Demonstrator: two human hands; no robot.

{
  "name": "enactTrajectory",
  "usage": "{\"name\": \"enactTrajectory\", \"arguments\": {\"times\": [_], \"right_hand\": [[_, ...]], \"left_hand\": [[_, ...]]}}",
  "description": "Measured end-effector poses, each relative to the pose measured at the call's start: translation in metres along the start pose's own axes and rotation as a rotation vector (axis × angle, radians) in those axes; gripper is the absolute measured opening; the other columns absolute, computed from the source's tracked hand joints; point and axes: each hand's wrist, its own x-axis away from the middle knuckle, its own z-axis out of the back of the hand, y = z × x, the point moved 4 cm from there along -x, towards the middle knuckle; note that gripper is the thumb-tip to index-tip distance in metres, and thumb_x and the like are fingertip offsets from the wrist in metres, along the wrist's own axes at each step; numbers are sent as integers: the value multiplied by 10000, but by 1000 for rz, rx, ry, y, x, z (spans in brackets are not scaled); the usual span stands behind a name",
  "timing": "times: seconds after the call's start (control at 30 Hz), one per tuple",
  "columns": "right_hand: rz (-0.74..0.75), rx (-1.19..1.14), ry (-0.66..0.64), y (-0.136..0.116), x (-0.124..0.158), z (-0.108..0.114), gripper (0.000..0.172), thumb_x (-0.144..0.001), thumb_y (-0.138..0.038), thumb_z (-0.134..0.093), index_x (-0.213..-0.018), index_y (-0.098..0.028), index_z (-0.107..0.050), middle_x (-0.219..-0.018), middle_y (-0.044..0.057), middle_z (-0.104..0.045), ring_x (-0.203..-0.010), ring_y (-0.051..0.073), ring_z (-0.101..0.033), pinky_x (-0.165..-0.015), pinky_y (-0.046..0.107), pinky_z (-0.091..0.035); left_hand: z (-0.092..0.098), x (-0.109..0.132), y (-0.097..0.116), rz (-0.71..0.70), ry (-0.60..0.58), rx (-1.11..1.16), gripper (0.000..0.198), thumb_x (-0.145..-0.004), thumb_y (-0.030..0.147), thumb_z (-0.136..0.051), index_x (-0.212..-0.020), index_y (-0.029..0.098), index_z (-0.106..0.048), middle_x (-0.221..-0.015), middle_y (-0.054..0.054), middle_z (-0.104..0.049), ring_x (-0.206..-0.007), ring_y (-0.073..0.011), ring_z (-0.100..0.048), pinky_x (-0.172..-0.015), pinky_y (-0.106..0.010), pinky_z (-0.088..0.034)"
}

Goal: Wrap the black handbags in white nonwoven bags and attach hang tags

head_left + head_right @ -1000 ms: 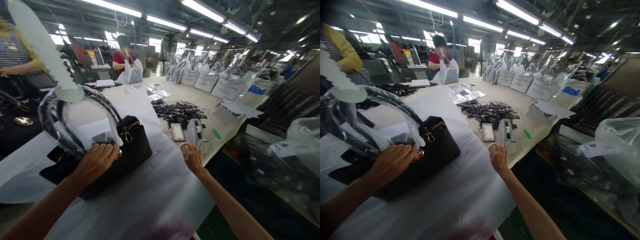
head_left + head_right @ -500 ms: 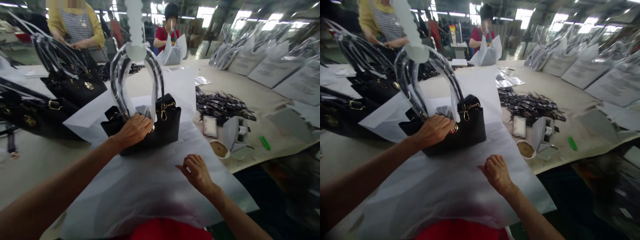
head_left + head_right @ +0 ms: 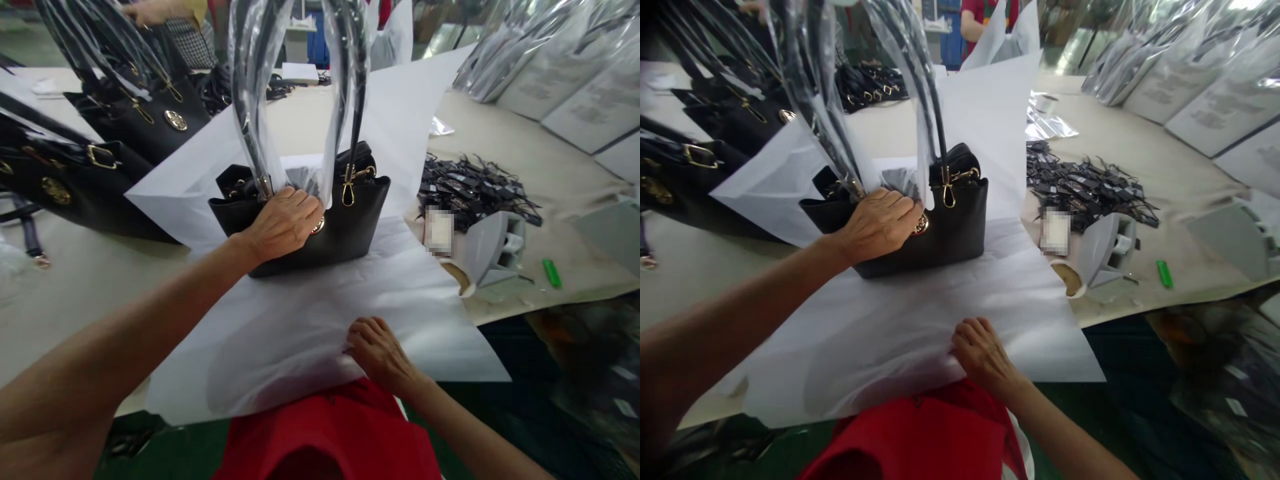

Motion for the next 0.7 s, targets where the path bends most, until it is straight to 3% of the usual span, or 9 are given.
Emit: {"name": "enactTrajectory", "arguments": {"times": [0.13,0.27,0.4,0.53,0.63,0.7], "right_hand": [[-48,-77,32,9,-22,6,110,-887,-204,-539,-807,-174,-608,-836,49,-649,-793,166,-574,-720,300,-420],[-106,-157,59,21,-50,31,176,-917,-281,-513,-829,-189,-634,-848,49,-664,-780,145,-601,-709,280,-416],[-178,-162,-17,34,-86,55,203,-936,-285,-479,-863,-195,-646,-830,37,-674,-773,142,-618,-713,270,-416],[-204,-28,57,47,-126,77,226,-941,-294,-459,-887,-181,-647,-815,51,-683,-750,162,-625,-682,274,-407],[-173,106,126,52,-151,91,260,-945,-320,-442,-858,-183,-646,-802,50,-683,-716,163,-614,-672,279,-401],[-142,167,164,49,-160,98,275,-951,-322,-425,-864,-185,-647,-803,48,-683,-717,162,-611,-679,283,-403]], "left_hand": [[-1,0,-1,18,-40,53,287,-917,127,-344,-943,84,-626,-709,-64,-555,-699,-196,-519,-620,-336,-338],[1,0,-1,41,-64,66,273,-929,194,-364,-964,90,-613,-747,-72,-576,-736,-211,-545,-647,-339,-358],[13,-4,-5,125,-107,134,287,-930,305,-416,-1025,89,-579,-794,-76,-601,-782,-218,-573,-705,-330,-393],[27,-10,-9,174,-286,294,472,-908,530,-390,-1018,113,-583,-839,-88,-620,-824,-233,-589,-754,-337,-417],[34,-15,-10,164,-438,365,656,-790,724,-408,-940,117,-607,-862,-105,-619,-843,-263,-590,-780,-372,-432],[35,-17,-10,162,-501,367,609,-759,693,-494,-922,118,-613,-870,-110,-623,-849,-272,-594,-781,-385,-439]]}}
